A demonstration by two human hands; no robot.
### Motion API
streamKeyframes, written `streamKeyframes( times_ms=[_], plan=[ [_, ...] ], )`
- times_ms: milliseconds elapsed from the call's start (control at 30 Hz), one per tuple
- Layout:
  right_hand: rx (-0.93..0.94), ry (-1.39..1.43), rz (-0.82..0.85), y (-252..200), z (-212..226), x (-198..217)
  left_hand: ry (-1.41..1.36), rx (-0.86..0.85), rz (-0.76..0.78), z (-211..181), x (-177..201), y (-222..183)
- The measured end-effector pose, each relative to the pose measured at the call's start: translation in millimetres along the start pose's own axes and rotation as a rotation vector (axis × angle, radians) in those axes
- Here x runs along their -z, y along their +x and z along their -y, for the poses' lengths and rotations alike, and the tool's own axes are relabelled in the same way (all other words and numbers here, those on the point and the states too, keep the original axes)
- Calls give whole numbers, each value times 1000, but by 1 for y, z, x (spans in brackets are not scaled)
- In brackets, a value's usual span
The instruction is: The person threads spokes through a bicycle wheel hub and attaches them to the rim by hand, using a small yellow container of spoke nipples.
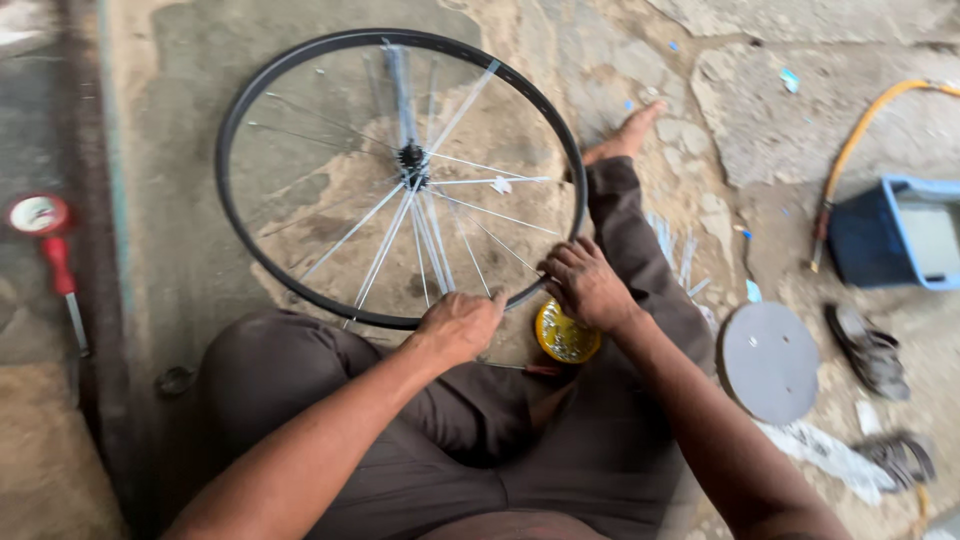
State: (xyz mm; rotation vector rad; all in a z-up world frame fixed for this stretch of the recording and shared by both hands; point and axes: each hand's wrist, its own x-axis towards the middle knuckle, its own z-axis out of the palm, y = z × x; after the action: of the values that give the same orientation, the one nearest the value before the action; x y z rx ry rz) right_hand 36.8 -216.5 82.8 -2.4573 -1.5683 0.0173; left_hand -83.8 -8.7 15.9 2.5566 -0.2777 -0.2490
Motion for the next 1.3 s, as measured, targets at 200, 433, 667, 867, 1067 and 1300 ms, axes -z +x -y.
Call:
streamKeyframes(
  times_ms=[200,433,667,867,1067,1300],
  plan=[
    [93,209,-23,-3,39,-41,202,-205,47,60,49,-60],
    [-26,278,79,10,105,-145,166,322,270,75,89,-81],
    [-86,350,214,16,112,-166,-77,431,67,69,70,20],
    [-425,322,233,78,42,-106,-338,534,-316,120,-9,65],
    [-38,153,-372,160,-57,-71,-990,731,-189,99,-16,83],
    [-522,196,286,160,-50,-103,-1476,724,-225,126,-14,103]
  ],
)
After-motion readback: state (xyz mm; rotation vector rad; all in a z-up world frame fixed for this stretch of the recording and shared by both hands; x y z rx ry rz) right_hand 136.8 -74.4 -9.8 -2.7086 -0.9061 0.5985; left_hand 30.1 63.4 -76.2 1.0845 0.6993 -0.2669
